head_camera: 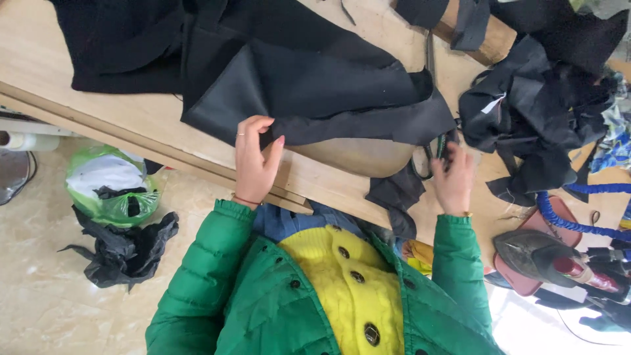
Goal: The person irons a black fabric piece on a wooden table using a steam iron. They then use scissors to cut the fabric into strips and smaller pieces, arranging the cut sections on the table.
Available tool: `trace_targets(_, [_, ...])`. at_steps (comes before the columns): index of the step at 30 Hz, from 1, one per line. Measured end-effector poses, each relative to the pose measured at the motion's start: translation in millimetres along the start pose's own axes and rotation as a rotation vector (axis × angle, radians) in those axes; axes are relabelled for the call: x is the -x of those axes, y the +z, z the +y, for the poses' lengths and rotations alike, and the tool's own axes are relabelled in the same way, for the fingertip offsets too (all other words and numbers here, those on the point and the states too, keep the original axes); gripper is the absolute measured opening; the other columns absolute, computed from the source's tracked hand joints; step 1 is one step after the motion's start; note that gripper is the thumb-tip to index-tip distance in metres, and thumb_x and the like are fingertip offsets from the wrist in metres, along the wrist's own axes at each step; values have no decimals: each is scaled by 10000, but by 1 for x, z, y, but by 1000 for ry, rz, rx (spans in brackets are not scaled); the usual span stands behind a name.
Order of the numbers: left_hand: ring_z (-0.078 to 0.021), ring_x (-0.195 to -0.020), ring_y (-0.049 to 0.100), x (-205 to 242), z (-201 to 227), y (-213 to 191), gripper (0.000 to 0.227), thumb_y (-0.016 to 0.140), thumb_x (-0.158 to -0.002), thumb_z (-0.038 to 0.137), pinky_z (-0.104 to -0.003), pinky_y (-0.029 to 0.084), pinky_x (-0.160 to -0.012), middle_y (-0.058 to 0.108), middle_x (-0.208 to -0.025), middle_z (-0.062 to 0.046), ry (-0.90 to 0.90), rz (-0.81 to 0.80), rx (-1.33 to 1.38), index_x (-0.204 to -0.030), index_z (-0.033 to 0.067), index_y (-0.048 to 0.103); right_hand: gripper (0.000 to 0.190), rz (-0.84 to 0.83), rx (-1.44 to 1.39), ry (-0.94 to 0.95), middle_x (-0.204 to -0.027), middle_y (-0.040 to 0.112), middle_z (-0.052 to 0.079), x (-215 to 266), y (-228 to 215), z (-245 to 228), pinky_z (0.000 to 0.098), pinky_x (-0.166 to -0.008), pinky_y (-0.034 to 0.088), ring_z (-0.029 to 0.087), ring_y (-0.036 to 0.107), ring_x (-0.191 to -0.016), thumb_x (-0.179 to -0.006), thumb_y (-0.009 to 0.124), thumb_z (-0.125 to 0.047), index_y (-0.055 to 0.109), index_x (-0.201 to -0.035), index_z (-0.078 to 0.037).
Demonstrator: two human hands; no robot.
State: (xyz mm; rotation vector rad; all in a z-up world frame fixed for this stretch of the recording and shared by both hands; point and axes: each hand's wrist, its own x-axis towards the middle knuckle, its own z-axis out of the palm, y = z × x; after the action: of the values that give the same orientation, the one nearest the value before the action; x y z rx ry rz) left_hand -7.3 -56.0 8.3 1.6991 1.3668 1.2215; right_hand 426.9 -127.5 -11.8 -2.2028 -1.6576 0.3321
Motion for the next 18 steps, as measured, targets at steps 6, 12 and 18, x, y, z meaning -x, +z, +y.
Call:
trace_targets(6, [-268, -1032, 589, 8, 0, 8, 208, 687, -995, 106, -390, 486, -965, 508, -1097, -56, -60, 95, -39, -1081, 104, 499, 614, 83, -121, 108, -1111, 499, 171, 10, 23, -1, 556, -927, 488, 404, 597, -1029, -820, 724, -21, 476, -1379, -57])
trace_targets(12, [-322, -1044, 624, 12, 1, 14, 233, 701, -991, 124, -407, 503, -968, 541, -1069, -98, -75, 110, -69, -1122, 73, 516, 707, 105, -78, 254, -1038, 612, 180, 5, 8, -5, 610, -882, 506, 485, 656, -1024, -791, 757, -36, 412, -1397, -156])
trace_targets(18, [-304, -1112, 572, 11, 10, 16, 317, 664, -981, 131, -393, 508, -986, 576, -1198, -163, -136, 101, -91, -1240, 2, 535, 612, 284, 326, 131, -974, 713, -2, 13, -73, 49, 422, -646, 500, 252, 711, -832, -797, 915, -334, 649, -1331, -196])
